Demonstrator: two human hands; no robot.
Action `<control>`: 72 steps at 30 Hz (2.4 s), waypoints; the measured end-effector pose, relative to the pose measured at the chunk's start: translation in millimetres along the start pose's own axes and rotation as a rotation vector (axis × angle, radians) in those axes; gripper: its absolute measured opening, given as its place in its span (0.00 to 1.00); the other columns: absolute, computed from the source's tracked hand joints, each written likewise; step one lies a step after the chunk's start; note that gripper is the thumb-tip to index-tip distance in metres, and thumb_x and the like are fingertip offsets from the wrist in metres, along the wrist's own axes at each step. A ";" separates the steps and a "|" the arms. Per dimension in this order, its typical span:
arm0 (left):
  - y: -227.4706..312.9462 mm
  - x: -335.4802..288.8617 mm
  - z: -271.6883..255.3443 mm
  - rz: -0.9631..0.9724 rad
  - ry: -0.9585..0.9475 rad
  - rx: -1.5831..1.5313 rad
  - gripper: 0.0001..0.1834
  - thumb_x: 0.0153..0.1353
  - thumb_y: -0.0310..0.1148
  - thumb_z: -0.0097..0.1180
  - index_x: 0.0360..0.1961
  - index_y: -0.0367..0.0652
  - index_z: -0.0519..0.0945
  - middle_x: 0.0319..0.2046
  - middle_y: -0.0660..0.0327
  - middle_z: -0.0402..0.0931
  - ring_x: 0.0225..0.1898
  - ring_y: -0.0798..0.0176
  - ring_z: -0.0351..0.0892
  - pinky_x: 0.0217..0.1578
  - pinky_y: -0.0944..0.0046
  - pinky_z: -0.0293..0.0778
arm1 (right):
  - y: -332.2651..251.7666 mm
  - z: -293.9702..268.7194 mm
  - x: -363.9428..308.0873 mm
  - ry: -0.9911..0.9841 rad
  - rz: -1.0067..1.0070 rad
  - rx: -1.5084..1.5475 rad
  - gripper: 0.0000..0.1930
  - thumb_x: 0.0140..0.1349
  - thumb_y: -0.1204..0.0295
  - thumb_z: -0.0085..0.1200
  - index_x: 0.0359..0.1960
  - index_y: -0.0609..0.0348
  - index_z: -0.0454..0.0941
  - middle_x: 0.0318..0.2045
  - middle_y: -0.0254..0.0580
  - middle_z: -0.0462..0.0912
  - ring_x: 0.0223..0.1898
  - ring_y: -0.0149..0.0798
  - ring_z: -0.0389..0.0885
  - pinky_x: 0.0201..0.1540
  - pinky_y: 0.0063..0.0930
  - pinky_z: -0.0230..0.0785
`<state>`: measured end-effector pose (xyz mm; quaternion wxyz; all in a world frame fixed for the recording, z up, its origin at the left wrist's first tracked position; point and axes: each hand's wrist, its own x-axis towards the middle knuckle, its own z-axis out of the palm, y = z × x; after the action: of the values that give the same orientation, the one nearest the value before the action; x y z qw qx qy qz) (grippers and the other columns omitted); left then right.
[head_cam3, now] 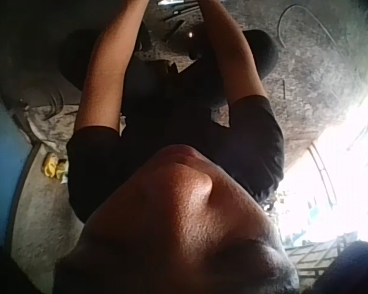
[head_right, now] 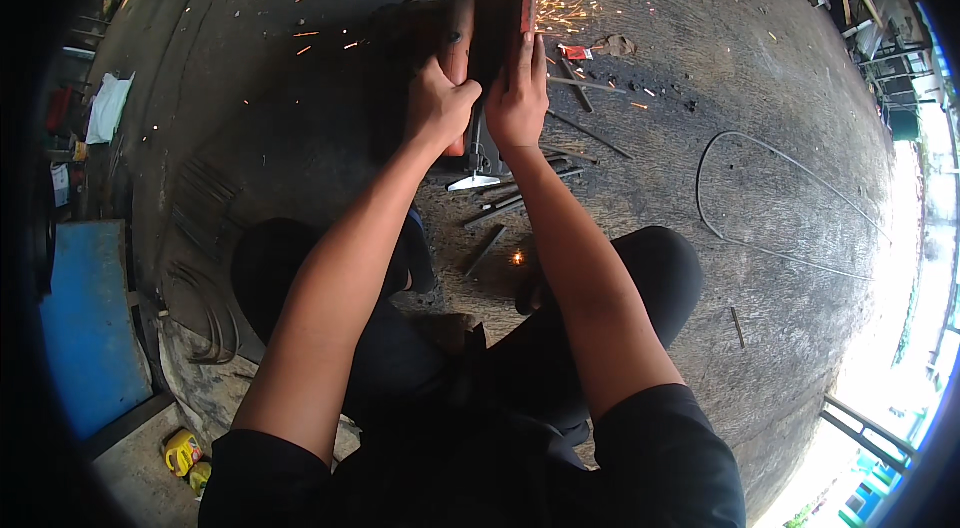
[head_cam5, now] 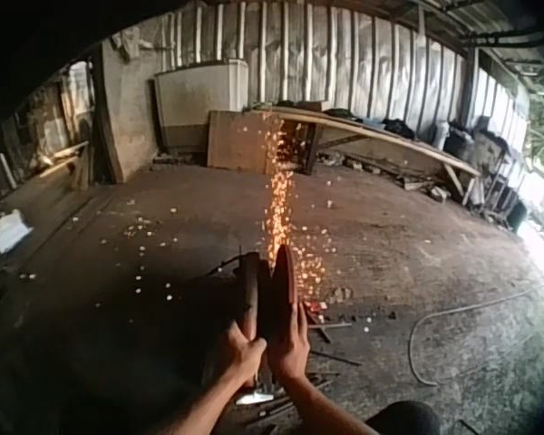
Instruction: The person uses a circular saw to cut a metal rod, then picks up and checks another metal rod before setting it down.
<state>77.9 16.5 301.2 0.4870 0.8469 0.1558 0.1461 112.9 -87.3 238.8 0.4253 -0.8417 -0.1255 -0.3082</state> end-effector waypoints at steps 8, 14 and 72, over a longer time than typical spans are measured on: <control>1.2 -0.4 -0.8 -0.037 -0.019 0.010 0.23 0.42 0.33 0.57 0.37 0.25 0.73 0.30 0.39 0.77 0.35 0.43 0.81 0.39 0.54 0.75 | -1.9 -1.1 -0.1 0.002 0.005 -0.001 0.32 0.59 0.76 0.48 0.67 0.53 0.55 0.60 0.64 0.64 0.56 0.65 0.69 0.52 0.46 0.69; -0.2 -0.3 0.0 -0.048 -0.023 -0.002 0.24 0.41 0.33 0.57 0.38 0.25 0.73 0.30 0.39 0.77 0.35 0.43 0.80 0.39 0.54 0.75 | -2.3 -1.1 0.1 0.004 0.008 -0.001 0.32 0.59 0.76 0.48 0.67 0.53 0.55 0.60 0.64 0.64 0.55 0.65 0.69 0.51 0.46 0.70; -5.7 -1.7 1.6 -0.024 -0.035 -0.002 0.25 0.42 0.33 0.57 0.40 0.24 0.72 0.33 0.37 0.77 0.38 0.41 0.80 0.41 0.54 0.74 | -1.5 -0.9 -3.8 0.011 0.000 -0.004 0.32 0.59 0.77 0.48 0.67 0.53 0.55 0.59 0.64 0.64 0.54 0.66 0.69 0.51 0.45 0.70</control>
<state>76.2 17.3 295.4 0.4925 0.8467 0.1574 0.1254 108.9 -86.9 237.7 0.4244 -0.8407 -0.1227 -0.3132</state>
